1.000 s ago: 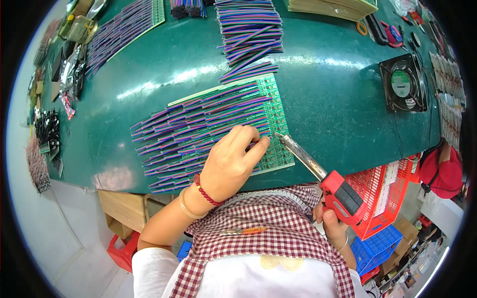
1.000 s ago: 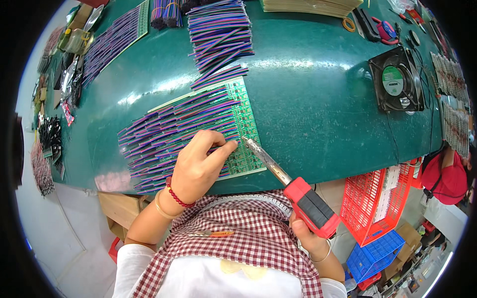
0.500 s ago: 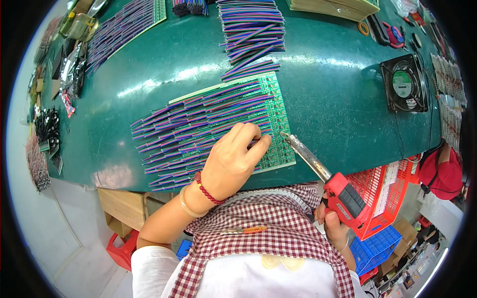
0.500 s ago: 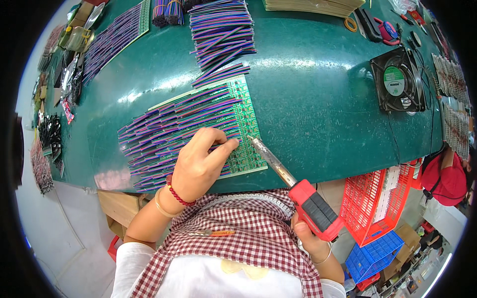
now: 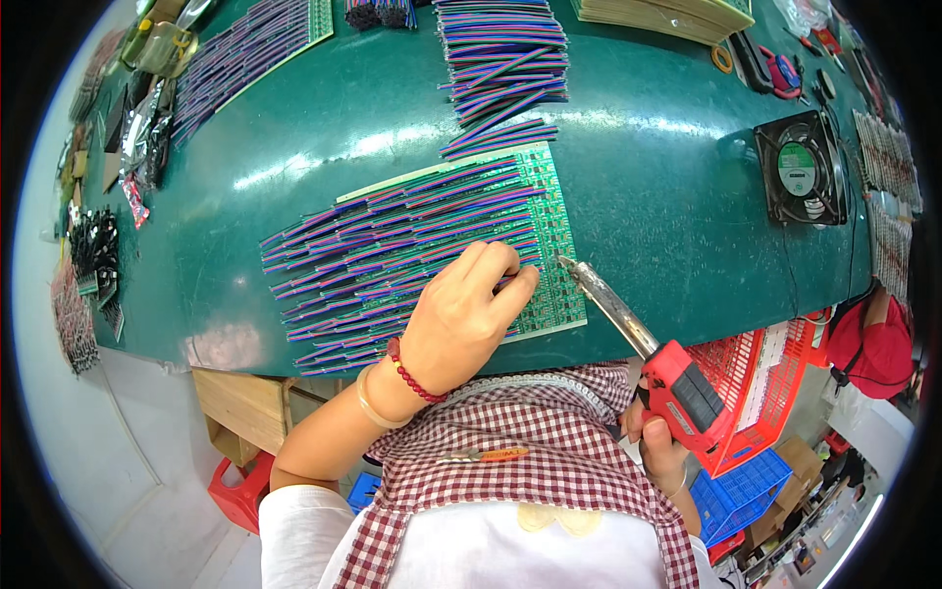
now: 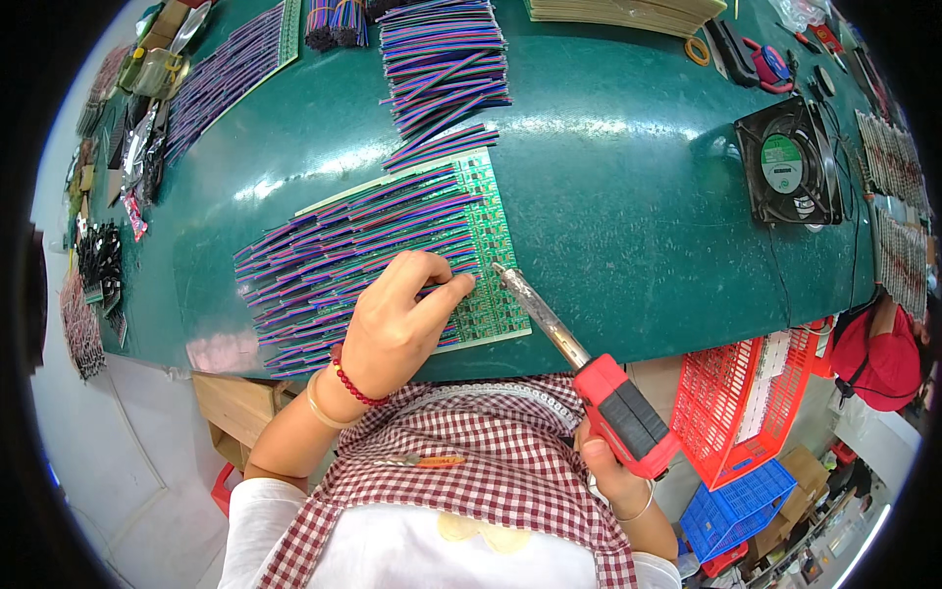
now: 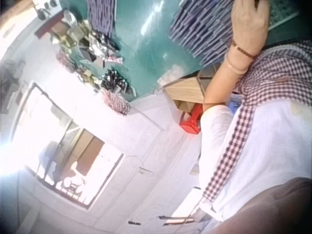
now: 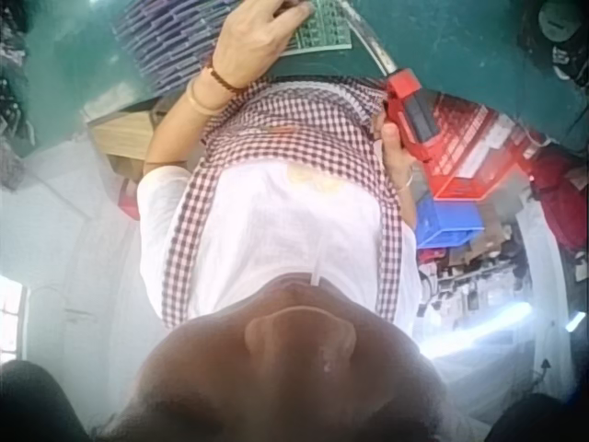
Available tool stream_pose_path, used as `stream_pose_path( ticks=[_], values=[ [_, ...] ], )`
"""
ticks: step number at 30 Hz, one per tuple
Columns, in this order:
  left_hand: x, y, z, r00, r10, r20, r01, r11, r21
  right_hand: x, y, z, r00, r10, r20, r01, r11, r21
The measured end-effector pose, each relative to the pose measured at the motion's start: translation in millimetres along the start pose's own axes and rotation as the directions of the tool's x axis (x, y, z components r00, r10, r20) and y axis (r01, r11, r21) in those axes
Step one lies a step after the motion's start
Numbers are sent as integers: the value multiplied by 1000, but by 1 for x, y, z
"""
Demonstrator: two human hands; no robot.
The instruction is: The person aligns wires onto a circuit board by hand and solders them in place using a soldering iron, then sets the soldering iron down on the table.
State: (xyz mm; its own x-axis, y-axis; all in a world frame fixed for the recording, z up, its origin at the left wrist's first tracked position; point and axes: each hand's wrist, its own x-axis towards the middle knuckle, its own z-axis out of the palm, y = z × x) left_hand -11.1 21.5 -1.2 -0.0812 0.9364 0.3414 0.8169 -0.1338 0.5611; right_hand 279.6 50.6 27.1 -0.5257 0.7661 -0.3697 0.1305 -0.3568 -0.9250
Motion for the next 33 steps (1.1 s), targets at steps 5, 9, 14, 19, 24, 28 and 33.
stream_pose_path(
  ticks=[5, 9, 14, 19, 24, 28, 33],
  values=[
    [1, 0, -1, 1000, -4, 12, 4, 1000, 9, 0, -1, 2, 999, -26, -21, 27, 1000, 10],
    [2, 1, -2, 1000, -7, 20, 6, 1000, 17, -2, 2, -2, 1000, 9, 2, -9, 1000, 6],
    [3, 0, -2, 1000, -4, 30, 4, 1000, 4, -3, 6, -3, 999, 37, 15, -37, 999, -12],
    [4, 0, -3, 1000, -12, 28, 12, 1000, -10, -2, 10, -6, 999, 27, 31, -25, 999, -46],
    [4, -1, -3, 1000, -15, 22, 15, 1000, -17, -6, 17, -13, 994, 45, 99, -31, 989, -144],
    [4, -1, -3, 1000, -9, 19, 10, 1000, -19, -5, 3, -1, 999, 43, -15, -42, 997, 58],
    [3, -2, -2, 1000, -10, 23, 11, 1000, -21, -6, 7, -3, 1000, 28, 5, -28, 1000, 6]
  ],
)
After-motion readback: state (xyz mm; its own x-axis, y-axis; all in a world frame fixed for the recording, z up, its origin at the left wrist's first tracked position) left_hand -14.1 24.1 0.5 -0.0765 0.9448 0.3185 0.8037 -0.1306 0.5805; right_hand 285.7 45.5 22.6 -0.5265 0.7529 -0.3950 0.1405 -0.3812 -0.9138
